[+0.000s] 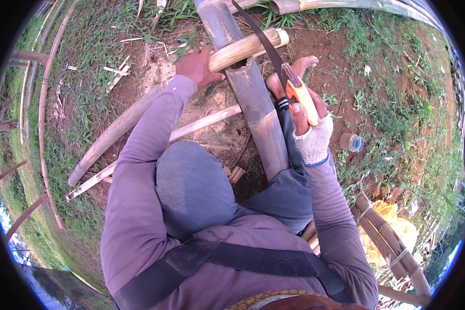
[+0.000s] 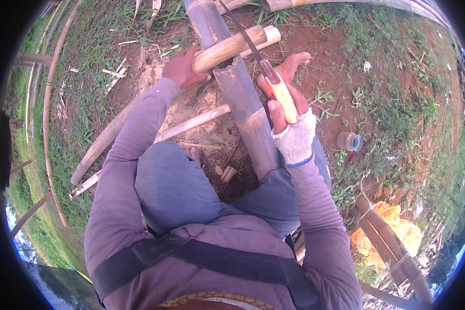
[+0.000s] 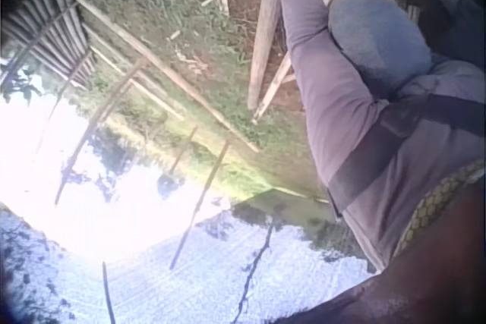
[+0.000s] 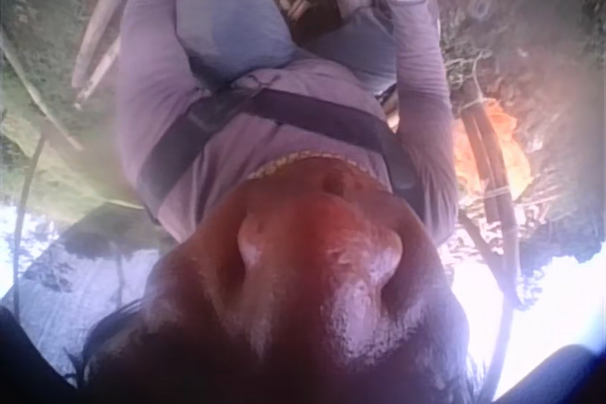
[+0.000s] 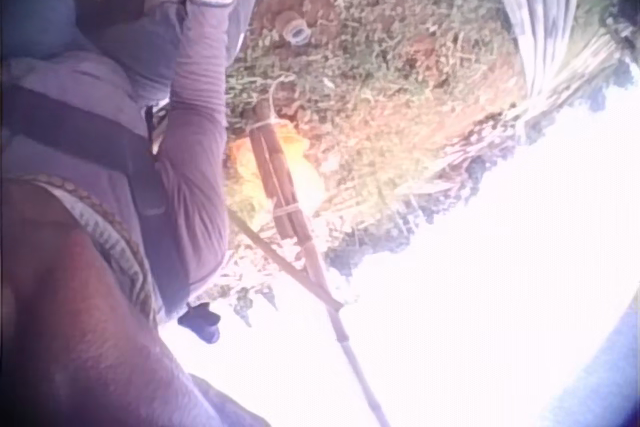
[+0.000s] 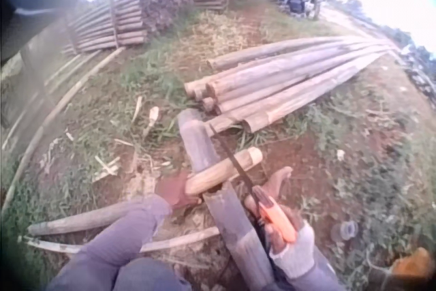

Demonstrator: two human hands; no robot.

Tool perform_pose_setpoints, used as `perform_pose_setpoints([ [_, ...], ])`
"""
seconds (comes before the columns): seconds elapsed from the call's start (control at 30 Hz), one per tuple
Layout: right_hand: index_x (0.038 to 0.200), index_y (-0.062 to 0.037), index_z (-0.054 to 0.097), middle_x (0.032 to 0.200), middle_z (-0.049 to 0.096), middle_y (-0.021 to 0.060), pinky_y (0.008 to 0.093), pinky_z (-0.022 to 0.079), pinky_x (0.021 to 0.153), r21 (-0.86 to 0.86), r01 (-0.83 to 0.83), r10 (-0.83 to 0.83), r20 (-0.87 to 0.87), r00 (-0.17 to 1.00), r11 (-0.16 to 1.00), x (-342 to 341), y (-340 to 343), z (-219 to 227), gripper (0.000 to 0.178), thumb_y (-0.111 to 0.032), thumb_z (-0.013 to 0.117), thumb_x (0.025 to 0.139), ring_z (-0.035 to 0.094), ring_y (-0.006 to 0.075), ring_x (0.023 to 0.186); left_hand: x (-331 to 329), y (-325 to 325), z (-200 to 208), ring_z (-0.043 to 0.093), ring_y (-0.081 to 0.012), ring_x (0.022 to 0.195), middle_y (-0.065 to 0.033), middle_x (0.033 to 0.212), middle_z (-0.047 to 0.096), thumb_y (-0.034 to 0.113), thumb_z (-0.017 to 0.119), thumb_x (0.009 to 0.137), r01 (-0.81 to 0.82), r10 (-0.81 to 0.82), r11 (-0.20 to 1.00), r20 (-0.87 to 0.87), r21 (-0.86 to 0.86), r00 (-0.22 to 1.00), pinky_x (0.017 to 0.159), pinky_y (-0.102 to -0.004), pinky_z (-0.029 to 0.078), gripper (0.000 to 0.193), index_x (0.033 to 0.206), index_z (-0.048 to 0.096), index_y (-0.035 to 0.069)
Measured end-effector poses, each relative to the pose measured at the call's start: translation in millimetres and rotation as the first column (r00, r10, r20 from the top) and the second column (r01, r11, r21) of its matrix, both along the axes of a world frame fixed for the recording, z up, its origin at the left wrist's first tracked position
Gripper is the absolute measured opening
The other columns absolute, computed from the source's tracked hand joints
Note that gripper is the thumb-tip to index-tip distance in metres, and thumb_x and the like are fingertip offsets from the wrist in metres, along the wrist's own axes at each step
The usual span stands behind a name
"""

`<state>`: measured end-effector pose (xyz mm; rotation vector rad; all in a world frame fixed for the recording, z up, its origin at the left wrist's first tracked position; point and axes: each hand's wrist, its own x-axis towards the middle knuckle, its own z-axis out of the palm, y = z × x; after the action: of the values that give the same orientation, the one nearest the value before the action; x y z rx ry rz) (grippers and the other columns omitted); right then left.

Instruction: The person sits on the ground and uses a hand saw to cut long bamboo poles into shorter sections. They repeatedly position the bamboo, saw through it, and stack the cut pieces nearby.

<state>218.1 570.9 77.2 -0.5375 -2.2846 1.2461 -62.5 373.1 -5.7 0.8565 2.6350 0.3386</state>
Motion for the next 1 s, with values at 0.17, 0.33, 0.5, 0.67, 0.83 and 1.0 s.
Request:
perform_pose_setpoints([
  [0.17,0.137,0.0048,0.063,0.123,0.074,0.0218,0.0394,0.058,0.092,0.181,-0.017,0.016,0.005,1.0,0.983,24.5,-1.1,7.5,0.049,-0.031,0.068,0.104,0.074,0.0289,0.106,13.6,2.0,1.2,0.076,-0.042,0.104,-0.0202,0.113,0.077,0.033,0.086,0.085,0.011,-0.013,0.997,-0.021,-0.078,1.0,0.09,-0.0541,0.059,0.057,0.128,0.056,0.012],
  [0.33,0.138,0.0089,0.061,0.13,0.072,0.0237,0.0412,0.058,0.1,0.038,-0.069,0.069,0.008,0.998,0.997,93.8,4.4,10.1,0.05,-0.028,0.067,0.105,0.073,0.0338,0.117,4.2,-3.9,7.7,0.076,-0.0408,0.105,-0.0199,0.111,0.078,0.036,0.087,0.083,-0.01,0.015,0.992,0.041,-0.124,0.999,0.094,-0.0511,0.059,0.059,0.129,0.059,0.011],
  [0.5,0.126,0.0033,0.069,0.107,0.076,0.023,0.0425,0.059,0.076,0.166,0.044,-0.029,-0.088,0.996,0.985,-17.2,2.8,-5.2,0.034,-0.02,0.071,0.101,0.077,0.0373,0.088,6.9,10.9,12.8,0.075,-0.041,0.106,-0.0198,0.112,0.078,0.038,0.087,0.081,0.029,-0.022,0.995,0.068,-0.098,0.997,0.096,-0.0519,0.058,0.06,0.129,0.06,0.013],
  [0.67,0.13,0.0043,0.068,0.117,0.076,0.0211,0.0398,0.059,0.085,0.291,-0.021,0.037,-0.048,0.998,0.957,5.5,-1.3,11.0,0.039,-0.024,0.069,0.103,0.077,0.0326,0.102,-6.9,-1.2,8.0,0.075,-0.0419,0.104,-0.0211,0.112,0.077,0.042,0.085,0.078,0.035,-0.027,0.992,0.07,-0.123,0.997,0.093,-0.0516,0.058,0.067,0.135,0.059,0.016],
  [0.83,0.143,0.0103,0.054,0.13,0.07,0.0267,0.042,0.058,0.1,0.084,-0.089,0.091,-0.023,0.996,0.993,112.1,3.5,-3.2,0.054,-0.03,0.063,0.107,0.071,0.0316,0.12,-15.0,-4.8,6.6,0.074,-0.0387,0.112,-0.0179,0.12,0.077,0.036,0.09,0.076,0.046,-0.028,0.994,0.181,-0.101,0.983,0.098,-0.0499,0.058,0.07,0.136,0.062,0.014],
  [1.0,0.123,0.0008,0.072,0.103,0.076,0.0212,0.0413,0.058,0.077,0.137,0.018,-0.021,0.022,1.0,0.99,-41.2,1.6,6.5,0.029,-0.02,0.069,0.102,0.077,0.0329,0.09,-23.7,4.9,-0.2,0.074,-0.0367,0.11,-0.0166,0.119,0.077,0.036,0.09,0.073,0.113,-0.102,0.993,0.232,-0.032,0.967,0.1,-0.0458,0.058,0.071,0.135,0.064,0.012],
])
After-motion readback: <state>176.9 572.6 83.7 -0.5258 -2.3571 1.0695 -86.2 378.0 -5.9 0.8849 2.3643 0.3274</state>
